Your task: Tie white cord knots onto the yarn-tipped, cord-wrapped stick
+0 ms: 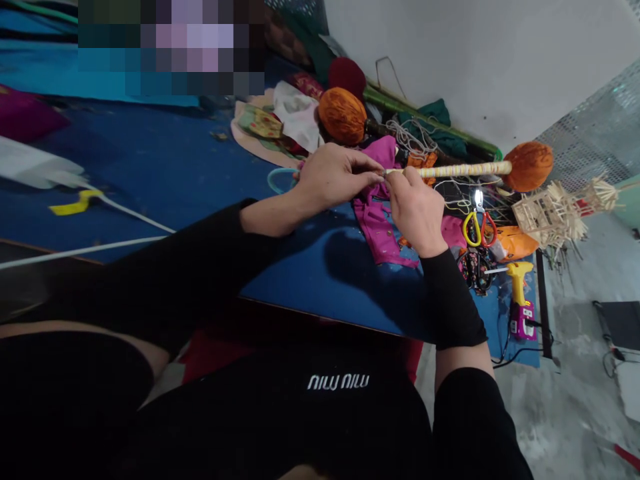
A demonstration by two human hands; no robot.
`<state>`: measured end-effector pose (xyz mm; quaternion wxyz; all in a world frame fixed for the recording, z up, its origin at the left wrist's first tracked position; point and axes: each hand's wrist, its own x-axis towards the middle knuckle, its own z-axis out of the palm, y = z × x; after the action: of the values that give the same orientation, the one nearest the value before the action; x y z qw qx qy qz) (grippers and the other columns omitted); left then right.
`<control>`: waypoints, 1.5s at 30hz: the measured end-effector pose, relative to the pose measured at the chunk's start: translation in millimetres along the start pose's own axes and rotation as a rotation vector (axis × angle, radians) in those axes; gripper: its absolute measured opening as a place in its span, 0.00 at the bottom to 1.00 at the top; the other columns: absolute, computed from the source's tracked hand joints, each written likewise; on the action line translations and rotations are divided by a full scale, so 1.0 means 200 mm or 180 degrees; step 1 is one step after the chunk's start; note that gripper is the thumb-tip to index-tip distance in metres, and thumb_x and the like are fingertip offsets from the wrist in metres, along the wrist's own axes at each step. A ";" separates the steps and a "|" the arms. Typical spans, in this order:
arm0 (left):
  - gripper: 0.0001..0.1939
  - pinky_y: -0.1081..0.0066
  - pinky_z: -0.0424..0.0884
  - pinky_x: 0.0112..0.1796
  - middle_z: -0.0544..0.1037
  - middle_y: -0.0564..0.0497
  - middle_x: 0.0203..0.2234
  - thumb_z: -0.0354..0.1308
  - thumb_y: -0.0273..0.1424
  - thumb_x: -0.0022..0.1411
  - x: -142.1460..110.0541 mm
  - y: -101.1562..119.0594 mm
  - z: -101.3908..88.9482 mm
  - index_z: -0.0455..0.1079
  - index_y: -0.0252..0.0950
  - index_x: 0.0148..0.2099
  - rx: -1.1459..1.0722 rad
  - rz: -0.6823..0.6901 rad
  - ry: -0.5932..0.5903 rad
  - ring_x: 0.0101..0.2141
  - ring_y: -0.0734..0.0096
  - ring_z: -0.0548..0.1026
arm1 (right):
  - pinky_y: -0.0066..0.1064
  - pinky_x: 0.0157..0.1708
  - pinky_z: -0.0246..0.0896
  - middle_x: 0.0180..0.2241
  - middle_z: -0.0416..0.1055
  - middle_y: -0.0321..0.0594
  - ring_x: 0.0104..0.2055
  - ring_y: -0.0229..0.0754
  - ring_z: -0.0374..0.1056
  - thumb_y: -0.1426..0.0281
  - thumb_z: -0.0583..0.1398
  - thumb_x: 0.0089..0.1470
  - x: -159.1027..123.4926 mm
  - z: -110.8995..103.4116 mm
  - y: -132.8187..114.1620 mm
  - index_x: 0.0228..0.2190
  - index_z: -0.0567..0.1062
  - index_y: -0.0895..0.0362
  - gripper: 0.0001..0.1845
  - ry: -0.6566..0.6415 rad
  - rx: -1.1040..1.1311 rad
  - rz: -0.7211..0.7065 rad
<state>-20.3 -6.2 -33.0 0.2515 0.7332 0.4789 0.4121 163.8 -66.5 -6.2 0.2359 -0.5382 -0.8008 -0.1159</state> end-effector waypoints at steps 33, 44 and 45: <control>0.13 0.62 0.69 0.38 0.88 0.50 0.41 0.59 0.38 0.73 -0.12 0.07 0.05 0.84 0.51 0.52 0.0735 0.0862 -0.0246 0.41 0.57 0.84 | 0.33 0.34 0.52 0.36 0.77 0.39 0.37 0.41 0.69 0.67 0.60 0.66 0.06 0.01 0.14 0.35 0.83 0.51 0.11 -0.0207 0.0156 0.0438; 0.15 0.64 0.68 0.37 0.88 0.46 0.40 0.59 0.38 0.72 -0.10 0.00 0.06 0.85 0.47 0.53 0.0814 0.1133 -0.0132 0.39 0.57 0.83 | 0.35 0.43 0.64 0.40 0.81 0.39 0.41 0.43 0.73 0.68 0.63 0.61 0.07 -0.06 0.23 0.47 0.83 0.52 0.13 -0.0274 0.0641 0.0613; 0.14 0.64 0.69 0.38 0.88 0.47 0.41 0.59 0.37 0.72 -0.10 0.00 0.05 0.86 0.46 0.52 0.0778 0.1084 -0.0102 0.40 0.57 0.83 | 0.36 0.43 0.65 0.39 0.81 0.39 0.40 0.43 0.73 0.68 0.64 0.60 0.06 -0.10 0.27 0.47 0.83 0.52 0.14 -0.0244 0.0722 0.0658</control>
<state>-15.3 -23.8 -44.9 0.0949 0.8351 0.3905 0.3757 213.8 -43.5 13.2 0.2751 -0.5917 -0.7575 0.0208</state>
